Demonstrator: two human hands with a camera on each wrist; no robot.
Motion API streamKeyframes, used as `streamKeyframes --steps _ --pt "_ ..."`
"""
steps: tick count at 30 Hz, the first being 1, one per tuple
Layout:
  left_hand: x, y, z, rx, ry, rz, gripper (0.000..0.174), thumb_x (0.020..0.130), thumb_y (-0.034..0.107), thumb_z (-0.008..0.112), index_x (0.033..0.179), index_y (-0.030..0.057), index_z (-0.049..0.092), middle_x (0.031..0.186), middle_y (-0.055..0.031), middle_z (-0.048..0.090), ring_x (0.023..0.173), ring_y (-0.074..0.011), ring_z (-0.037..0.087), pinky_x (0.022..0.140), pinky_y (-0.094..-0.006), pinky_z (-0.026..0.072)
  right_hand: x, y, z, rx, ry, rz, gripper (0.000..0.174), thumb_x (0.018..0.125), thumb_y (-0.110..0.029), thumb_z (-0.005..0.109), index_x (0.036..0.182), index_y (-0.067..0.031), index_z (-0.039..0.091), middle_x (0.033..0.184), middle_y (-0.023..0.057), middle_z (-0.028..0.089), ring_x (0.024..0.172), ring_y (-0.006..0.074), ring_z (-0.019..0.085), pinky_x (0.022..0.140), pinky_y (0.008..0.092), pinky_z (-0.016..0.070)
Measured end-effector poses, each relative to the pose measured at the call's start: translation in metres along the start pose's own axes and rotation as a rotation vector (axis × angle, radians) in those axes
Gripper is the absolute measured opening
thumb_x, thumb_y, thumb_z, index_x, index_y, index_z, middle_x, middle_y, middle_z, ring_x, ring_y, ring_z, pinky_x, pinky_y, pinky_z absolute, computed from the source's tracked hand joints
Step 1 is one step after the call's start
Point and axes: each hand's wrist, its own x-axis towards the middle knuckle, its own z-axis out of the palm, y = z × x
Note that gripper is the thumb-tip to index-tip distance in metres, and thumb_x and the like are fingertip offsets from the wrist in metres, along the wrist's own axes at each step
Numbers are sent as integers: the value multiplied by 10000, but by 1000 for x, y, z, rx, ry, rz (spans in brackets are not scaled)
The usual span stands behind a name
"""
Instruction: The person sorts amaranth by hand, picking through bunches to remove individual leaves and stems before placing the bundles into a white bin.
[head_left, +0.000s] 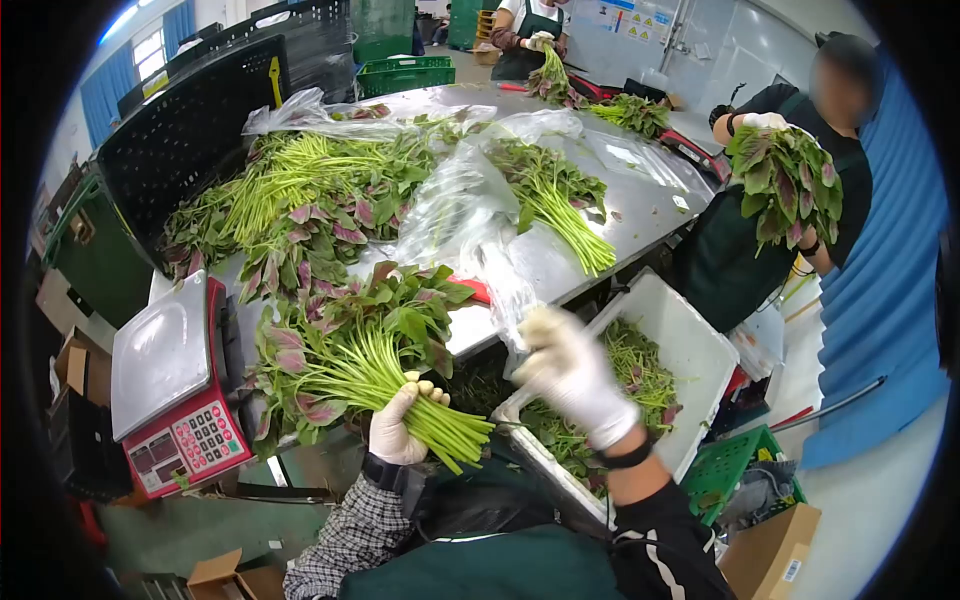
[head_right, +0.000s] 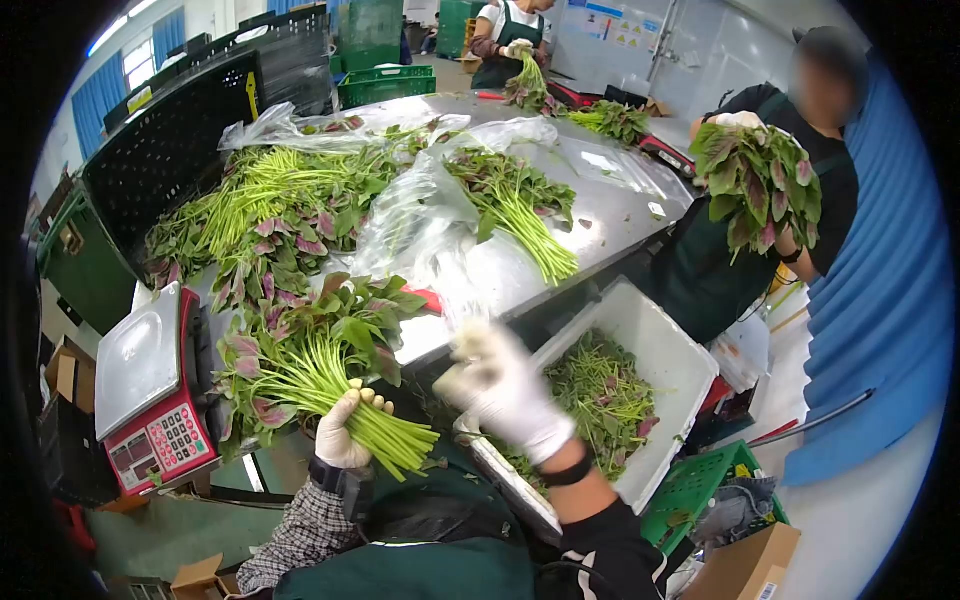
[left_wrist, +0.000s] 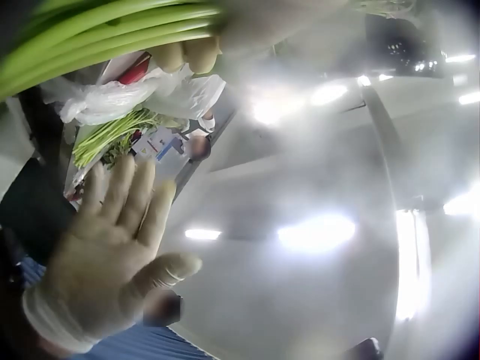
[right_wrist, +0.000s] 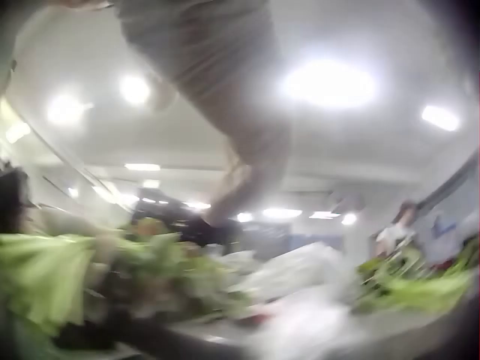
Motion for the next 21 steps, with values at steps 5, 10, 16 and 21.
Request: streamKeyframes --steps 5,10,16,21 --pt "-6 0 10 136 86 103 193 864 79 579 1054 57 557 912 -82 651 881 -212 620 832 -378 494 -20 34 97 -278 -456 -90 1132 644 -199 758 1404 39 -47 1300 289 340 1229 394 373 1024 380 329" --pt "-7 -3 20 158 118 196 216 849 55 593 1057 30 541 927 -107 650 865 -204 623 822 -347 494 -22 46 114 -423 -300 -72 1077 615 -99 708 1394 41 -24 1181 297 429 1027 438 497 852 448 450" --pt "-12 -19 54 173 112 292 172 845 -2 587 1014 7 553 939 -80 628 873 -164 612 814 -281 487 -27 43 109 -363 -100 -147 903 654 -50 688 1377 49 156 1153 252 502 1030 395 531 876 399 444" --pt "-21 -35 91 356 -45 316 343 845 59 608 1170 9 508 1099 -80 592 1027 -180 557 913 -307 426 -25 55 83 -133 -14 -163 542 743 -28 639 1249 14 449 1157 188 558 1052 300 576 877 329 458"
